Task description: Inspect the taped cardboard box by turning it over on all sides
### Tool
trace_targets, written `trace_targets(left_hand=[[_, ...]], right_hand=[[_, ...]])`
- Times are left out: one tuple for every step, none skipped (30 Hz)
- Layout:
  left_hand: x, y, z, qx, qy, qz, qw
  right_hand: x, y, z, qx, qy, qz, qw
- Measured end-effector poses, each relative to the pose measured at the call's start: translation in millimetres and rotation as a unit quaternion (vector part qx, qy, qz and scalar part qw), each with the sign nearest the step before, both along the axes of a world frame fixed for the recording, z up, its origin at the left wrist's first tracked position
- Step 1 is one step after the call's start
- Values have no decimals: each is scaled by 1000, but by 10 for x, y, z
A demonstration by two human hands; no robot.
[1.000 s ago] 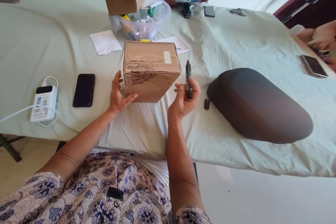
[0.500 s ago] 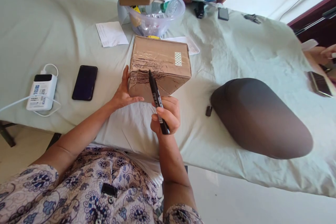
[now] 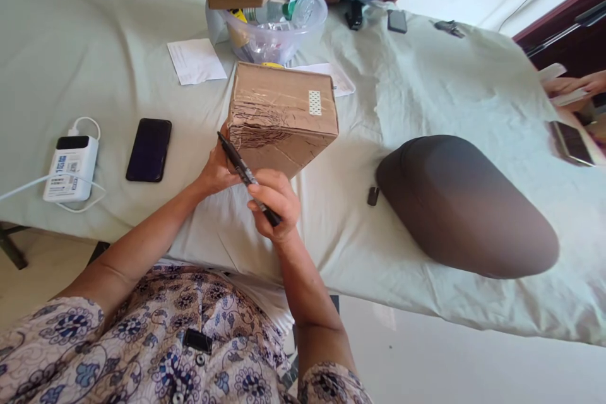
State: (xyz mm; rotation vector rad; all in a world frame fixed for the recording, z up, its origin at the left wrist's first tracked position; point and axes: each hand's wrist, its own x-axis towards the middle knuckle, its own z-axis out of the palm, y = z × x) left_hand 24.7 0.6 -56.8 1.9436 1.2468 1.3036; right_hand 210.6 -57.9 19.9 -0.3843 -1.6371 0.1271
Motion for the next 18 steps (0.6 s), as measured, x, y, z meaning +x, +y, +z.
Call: trace_targets(left_hand=[[-7,-9,7,-2,5,2,1000],[-15,-18,11,-1,10,2,1000],[-22,-26,14,1,14,1,1000],[-30,-33,17,2,16,-1,1000],[-38,-39,20,2,19,-4,1000],[-45,-44,23,3,21,-5,1000],[-53,-48,27,4,21,-8,1000],[-61,-52,33,4,18,-12,1000],[-67,-56,43,4,12,-17,1000],[-73,-60,57,5,2,-21,1000],[-79,-67,79,8,-13,-23,1000],[-84,-75,108,12,-30,-21,999],[-92,-85,146,17,-49,-13,999],[-104,-97,191,22,-68,6,997],[-124,-112,243,24,-85,34,996],[-156,-128,299,23,-99,66,993],[-201,-148,356,17,-107,108,988],[-262,-171,413,8,-108,143,984]], right_hand=[[2,22,5,0,40,-19,999],[14,45,14,0,89,-48,995],[37,71,29,0,138,-83,987],[73,97,47,-1,182,-122,976],[121,126,66,-3,218,-161,963],[182,156,79,-15,244,-196,950],[255,188,84,-38,258,-231,937],[336,224,75,-66,263,-265,925],[420,263,50,-115,247,-286,919],[503,305,8,-168,223,-305,911],[579,349,-49,-224,189,-325,899],[644,394,-118,-273,137,-345,887],[693,436,-194,-312,90,-357,876],[727,474,-271,-348,38,-359,865],[746,504,-344,-378,-10,-360,853],[753,527,-410,-401,-51,-363,840],[750,540,-465,-420,-90,-364,827],[742,545,-510,-434,-123,-364,815]])
